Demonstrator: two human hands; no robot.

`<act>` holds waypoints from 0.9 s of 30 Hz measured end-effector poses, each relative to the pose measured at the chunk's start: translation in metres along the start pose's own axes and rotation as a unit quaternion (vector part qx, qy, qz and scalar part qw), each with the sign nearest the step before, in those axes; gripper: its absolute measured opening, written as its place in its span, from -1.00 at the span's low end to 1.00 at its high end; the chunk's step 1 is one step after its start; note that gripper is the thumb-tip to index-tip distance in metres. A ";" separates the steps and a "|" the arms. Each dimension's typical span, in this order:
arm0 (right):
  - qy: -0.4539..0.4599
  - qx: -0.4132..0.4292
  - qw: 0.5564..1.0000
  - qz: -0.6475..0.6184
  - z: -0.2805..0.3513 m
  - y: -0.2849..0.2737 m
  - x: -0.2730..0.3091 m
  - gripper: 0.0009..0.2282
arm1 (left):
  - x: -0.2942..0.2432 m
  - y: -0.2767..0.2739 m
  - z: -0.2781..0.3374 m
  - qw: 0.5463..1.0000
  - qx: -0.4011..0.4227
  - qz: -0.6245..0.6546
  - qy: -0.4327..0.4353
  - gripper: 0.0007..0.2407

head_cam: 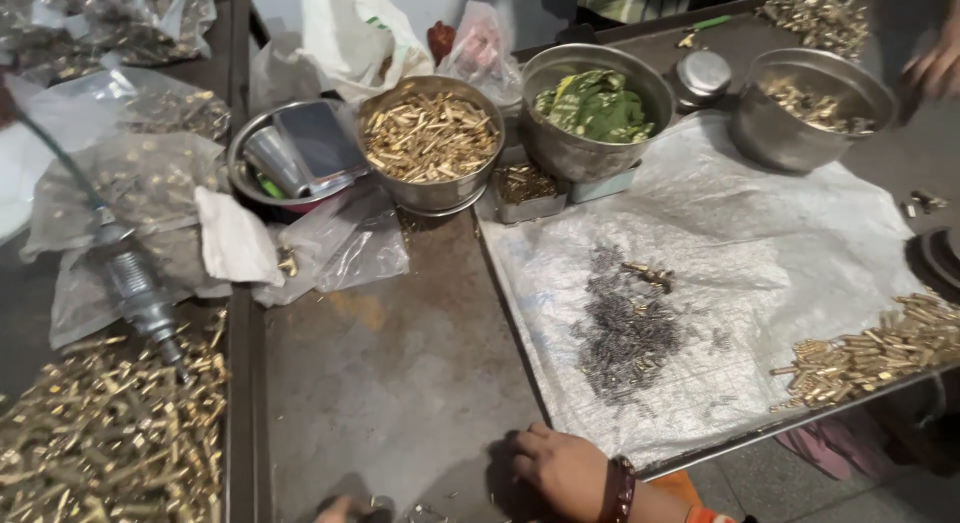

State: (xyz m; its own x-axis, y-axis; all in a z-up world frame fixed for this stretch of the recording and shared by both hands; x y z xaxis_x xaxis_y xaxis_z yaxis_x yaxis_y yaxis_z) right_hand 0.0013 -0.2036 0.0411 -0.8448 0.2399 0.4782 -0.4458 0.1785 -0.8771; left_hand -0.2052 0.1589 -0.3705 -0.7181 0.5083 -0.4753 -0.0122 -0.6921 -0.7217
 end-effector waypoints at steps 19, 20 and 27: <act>-0.052 -0.041 0.993 -0.099 -0.039 -0.025 0.034 -0.59 | -0.304 -0.200 0.197 0.995 0.017 0.082 0.056 -0.70; -0.053 -0.040 0.993 -0.101 -0.048 -0.018 0.036 -0.59 | -0.308 -0.202 0.204 0.995 0.016 0.082 0.053 -0.70; -0.210 0.046 0.977 -0.012 -0.048 0.020 0.053 -0.54 | -0.335 -0.186 0.225 0.978 0.076 -0.032 0.191 -0.74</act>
State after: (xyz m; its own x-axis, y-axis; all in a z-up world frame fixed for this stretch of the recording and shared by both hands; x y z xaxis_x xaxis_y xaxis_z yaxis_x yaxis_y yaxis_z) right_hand -0.0377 -0.1413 0.0513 -0.8722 -0.1796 0.4550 -0.4750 0.0888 -0.8755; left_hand -0.1191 0.0016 0.0363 -0.3998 0.6880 -0.6057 -0.1734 -0.7056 -0.6870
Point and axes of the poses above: each hand's wrist, its own z-axis away from the middle knuckle, its own y-axis out of the palm, x = y × z, the point moved 7 cm from there along -z, towards the middle knuckle, and after that the axes turned 3 degrees about -z, right-handed, at the moved point
